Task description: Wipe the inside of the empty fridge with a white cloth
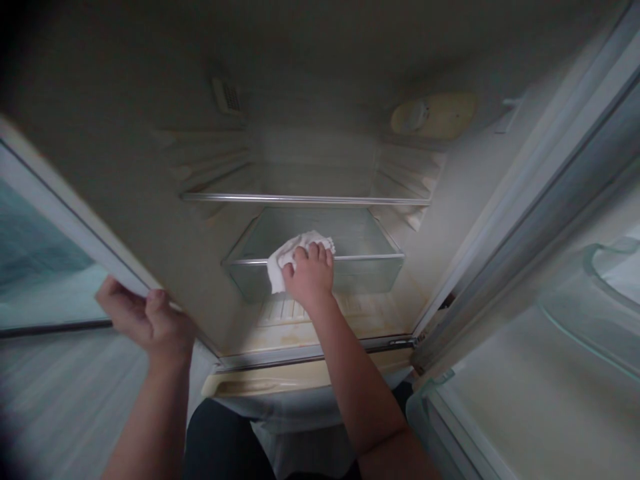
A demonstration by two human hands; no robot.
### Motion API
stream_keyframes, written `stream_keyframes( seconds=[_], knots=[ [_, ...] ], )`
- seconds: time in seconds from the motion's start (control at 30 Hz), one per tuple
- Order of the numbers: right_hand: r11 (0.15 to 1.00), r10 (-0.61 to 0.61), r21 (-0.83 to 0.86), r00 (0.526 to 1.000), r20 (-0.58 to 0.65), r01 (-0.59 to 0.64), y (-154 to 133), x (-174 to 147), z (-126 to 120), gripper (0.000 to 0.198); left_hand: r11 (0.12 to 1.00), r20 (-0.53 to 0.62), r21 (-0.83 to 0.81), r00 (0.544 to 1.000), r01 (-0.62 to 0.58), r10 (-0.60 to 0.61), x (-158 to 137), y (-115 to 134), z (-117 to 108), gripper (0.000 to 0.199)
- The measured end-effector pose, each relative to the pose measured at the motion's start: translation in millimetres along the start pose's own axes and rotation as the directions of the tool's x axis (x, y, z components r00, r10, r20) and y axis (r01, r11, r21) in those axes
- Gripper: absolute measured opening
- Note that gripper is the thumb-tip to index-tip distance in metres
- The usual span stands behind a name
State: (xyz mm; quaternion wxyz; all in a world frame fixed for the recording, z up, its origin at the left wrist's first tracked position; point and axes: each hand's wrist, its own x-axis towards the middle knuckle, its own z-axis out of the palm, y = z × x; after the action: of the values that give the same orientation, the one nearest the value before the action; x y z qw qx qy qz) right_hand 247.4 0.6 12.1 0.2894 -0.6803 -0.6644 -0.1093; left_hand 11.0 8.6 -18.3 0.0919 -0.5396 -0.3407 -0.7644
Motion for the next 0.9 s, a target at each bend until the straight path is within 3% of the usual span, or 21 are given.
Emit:
stream_keyframes(
  seconds=[0.23, 0.4, 0.5, 0.63, 0.77, 0.9],
  knots=[
    [0.954, 0.283, -0.065, 0.950, -0.135, -0.294, 66, 6, -17, 0.043, 0.997, -0.003, 0.056, 0.999, 0.053, -0.053, 0, -1, 0, 0.069],
    [0.920, 0.365, -0.110, 0.924, -0.111, -0.377, 73, 14, -21, 0.047, 0.997, -0.020, 0.049, 0.999, 0.051, -0.050, 0, 0, 2, 0.067],
    [0.949, 0.294, -0.102, 0.954, -0.063, -0.300, 52, 14, -14, 0.047, 0.999, -0.027, 0.013, 0.999, 0.034, -0.034, 0, 1, 3, 0.064],
    [0.993, 0.112, -0.048, 0.994, 0.002, -0.112, 2, 8, 1, 0.047, 1.000, -0.026, -0.006, 0.999, 0.019, -0.019, 0, 2, 3, 0.061],
    [0.997, -0.072, -0.024, 0.996, 0.060, 0.073, -44, 0, 13, 0.051, 1.000, -0.021, -0.008, 1.000, 0.010, -0.010, 1, 3, 3, 0.060],
    [0.990, -0.138, -0.019, 0.988, 0.062, 0.139, -57, -1, 16, 0.053, 1.000, -0.002, -0.003, 1.000, 0.003, -0.003, 1, 5, 1, 0.060]
  ],
)
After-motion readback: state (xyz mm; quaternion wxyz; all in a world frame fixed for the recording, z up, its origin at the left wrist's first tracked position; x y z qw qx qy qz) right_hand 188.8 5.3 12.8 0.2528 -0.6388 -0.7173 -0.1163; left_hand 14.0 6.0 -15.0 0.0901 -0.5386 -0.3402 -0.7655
